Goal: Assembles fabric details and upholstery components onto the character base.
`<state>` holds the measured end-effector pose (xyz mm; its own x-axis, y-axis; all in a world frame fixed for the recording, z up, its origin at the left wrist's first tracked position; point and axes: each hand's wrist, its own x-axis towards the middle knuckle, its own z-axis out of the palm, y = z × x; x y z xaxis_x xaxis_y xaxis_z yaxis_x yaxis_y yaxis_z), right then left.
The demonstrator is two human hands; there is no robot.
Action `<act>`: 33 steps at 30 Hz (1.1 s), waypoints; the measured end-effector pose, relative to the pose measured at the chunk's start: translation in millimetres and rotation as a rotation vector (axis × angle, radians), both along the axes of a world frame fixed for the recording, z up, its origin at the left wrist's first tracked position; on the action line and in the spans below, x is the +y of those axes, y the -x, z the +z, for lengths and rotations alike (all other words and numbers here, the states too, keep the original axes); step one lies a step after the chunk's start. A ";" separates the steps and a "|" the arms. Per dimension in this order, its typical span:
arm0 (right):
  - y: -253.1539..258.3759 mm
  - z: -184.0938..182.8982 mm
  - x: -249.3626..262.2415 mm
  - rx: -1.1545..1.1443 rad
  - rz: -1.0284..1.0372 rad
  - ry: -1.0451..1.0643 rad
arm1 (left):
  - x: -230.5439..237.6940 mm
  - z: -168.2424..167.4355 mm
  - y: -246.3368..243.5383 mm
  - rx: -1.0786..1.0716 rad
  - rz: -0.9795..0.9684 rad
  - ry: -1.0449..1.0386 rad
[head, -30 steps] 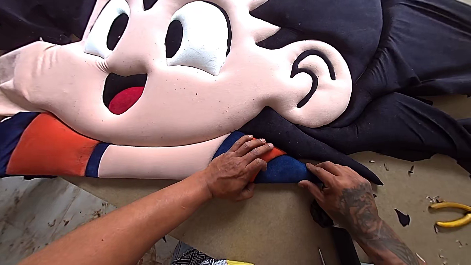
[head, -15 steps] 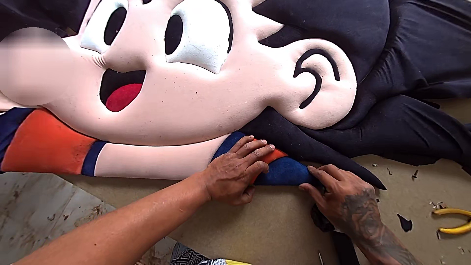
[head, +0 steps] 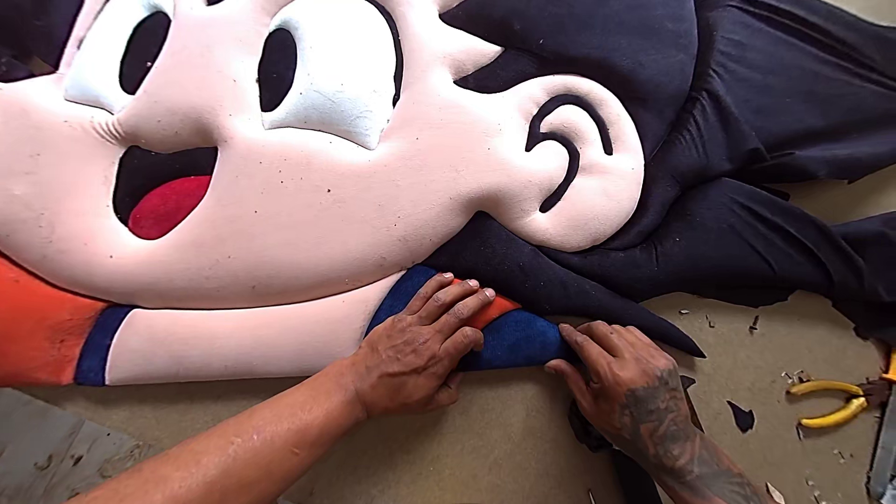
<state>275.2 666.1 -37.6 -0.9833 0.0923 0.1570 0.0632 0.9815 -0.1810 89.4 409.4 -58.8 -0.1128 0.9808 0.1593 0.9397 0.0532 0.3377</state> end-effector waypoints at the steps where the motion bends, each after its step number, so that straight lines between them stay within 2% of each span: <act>1: 0.0 0.0 -0.2 0.002 0.000 -0.001 | -0.2 0.4 -0.2 -0.001 0.000 0.006; 21: 4.4 -1.3 2.2 0.013 0.055 -0.043 | 4.1 -2.8 -5.9 0.111 -0.006 0.088; 33: 7.2 -0.7 1.7 -0.001 0.117 0.001 | 0.6 -5.9 -7.4 0.063 -0.005 0.069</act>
<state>267.9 667.8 -38.3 -0.9875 -0.0232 0.1557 -0.0517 0.9820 -0.1819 96.8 410.0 -64.8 -0.0993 0.9903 0.0974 0.9593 0.0693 0.2739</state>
